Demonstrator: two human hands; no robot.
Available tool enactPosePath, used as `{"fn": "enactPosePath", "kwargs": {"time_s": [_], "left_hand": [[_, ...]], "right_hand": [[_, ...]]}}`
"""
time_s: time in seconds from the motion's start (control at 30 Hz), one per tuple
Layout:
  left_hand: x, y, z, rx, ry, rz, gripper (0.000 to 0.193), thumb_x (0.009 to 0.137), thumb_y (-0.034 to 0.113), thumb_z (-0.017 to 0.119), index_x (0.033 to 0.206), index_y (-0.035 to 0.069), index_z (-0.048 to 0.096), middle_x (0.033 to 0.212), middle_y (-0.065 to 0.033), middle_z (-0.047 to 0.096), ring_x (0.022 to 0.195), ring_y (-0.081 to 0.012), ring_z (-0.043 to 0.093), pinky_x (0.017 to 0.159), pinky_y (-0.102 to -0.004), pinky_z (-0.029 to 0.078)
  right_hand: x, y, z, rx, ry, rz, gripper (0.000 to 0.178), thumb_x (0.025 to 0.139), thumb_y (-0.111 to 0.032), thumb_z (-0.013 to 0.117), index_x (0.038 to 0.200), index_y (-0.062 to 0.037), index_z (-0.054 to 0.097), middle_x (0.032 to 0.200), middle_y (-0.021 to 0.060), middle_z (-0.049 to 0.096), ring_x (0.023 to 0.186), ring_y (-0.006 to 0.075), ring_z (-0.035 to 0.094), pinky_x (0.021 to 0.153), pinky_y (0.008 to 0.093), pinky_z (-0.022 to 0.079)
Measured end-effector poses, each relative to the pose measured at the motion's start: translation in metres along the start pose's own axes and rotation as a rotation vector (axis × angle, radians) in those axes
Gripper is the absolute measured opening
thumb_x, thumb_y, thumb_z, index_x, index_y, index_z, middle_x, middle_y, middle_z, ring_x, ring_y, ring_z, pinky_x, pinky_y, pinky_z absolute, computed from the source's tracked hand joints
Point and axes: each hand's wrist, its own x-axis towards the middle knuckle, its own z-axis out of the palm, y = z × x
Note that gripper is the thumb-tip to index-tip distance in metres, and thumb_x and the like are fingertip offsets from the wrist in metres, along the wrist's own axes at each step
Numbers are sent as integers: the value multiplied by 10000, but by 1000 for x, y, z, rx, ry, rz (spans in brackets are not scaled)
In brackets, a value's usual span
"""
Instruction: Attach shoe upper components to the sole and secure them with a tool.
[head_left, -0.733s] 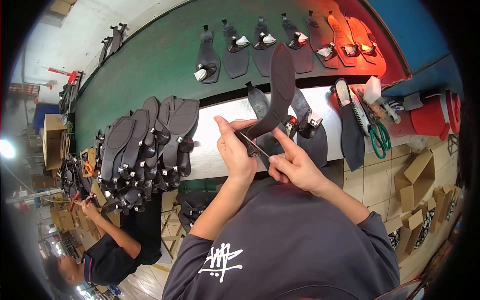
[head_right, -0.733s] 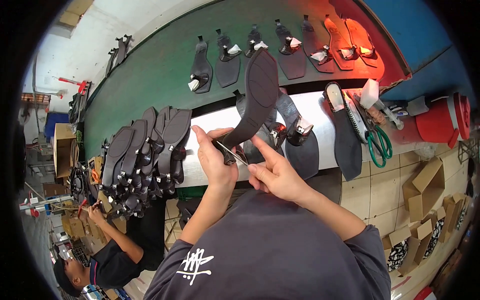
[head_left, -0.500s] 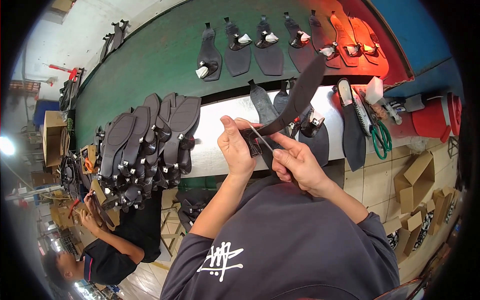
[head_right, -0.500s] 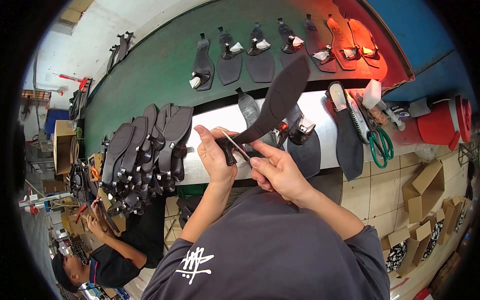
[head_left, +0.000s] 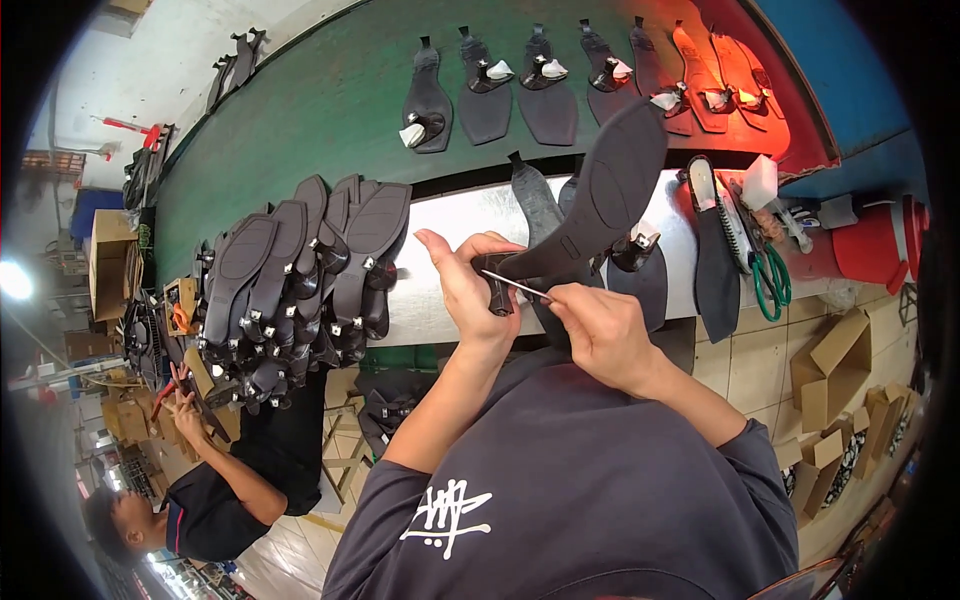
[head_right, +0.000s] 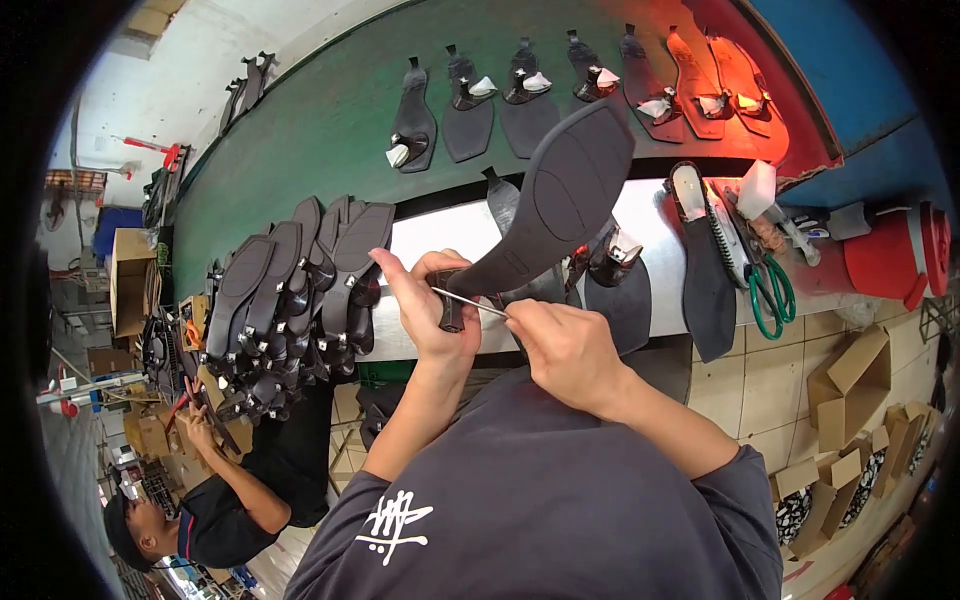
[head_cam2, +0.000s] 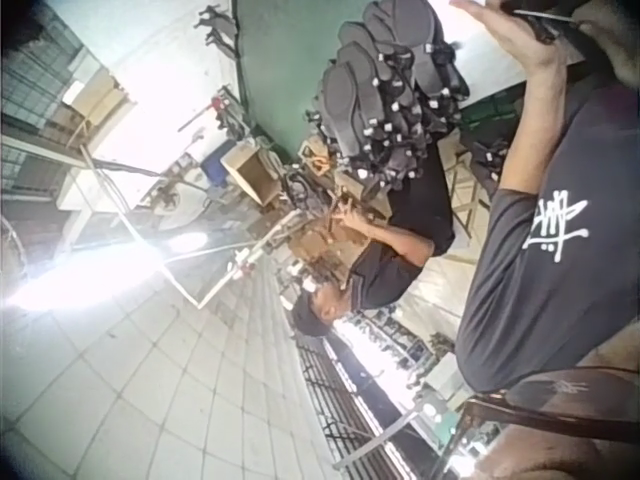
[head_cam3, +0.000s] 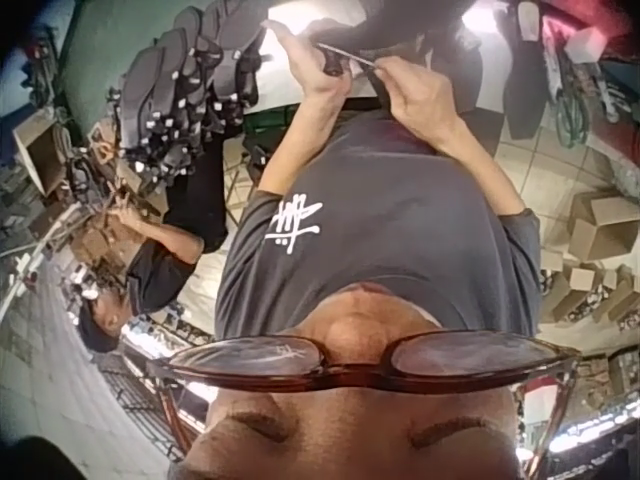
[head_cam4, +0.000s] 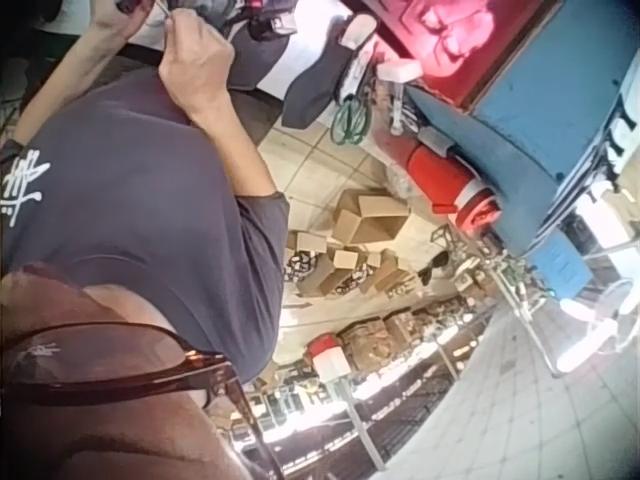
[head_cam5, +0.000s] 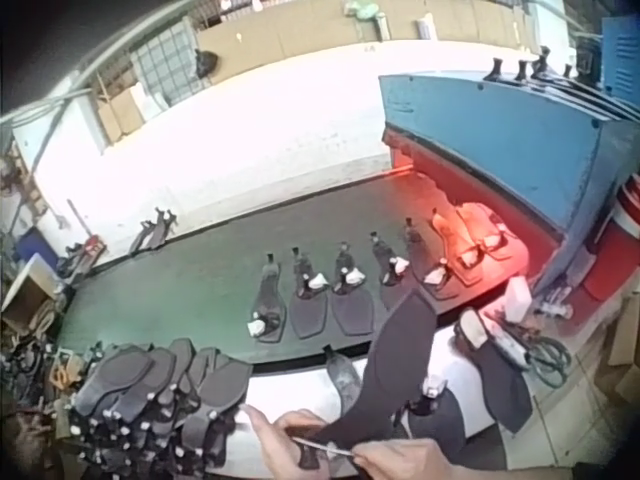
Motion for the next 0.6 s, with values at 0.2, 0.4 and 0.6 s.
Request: {"fn": "enactPosePath", "kwargs": {"time_s": [0.2,0.4,0.6], "left_hand": [[15,3,-6,-193,99,-298,610,875,673,482,788,75,566,708,-44,548,597,-152,516,485,-235,381],[24,18,15,-501,208,-662,675,744,761,576,825,92,614,751,-83,621,680,-223,603,643,-323,491],[18,-1,5,-424,110,-512,654,855,719,454,876,80,592,772,-83,624,718,-242,577,695,-379,466]], "right_hand": [[-5,-9,2,96,-165,-164,112,789,-44,653,855,-64,565,707,95,603,645,270,635,558,367,498],[10,-8,-9,56,-7,37,91,855,-84,649,866,-45,568,707,108,586,626,301,613,527,387,471],[12,-7,-2,-41,-20,81,110,867,-95,639,833,-44,548,706,100,590,623,294,613,510,380,464]]}}
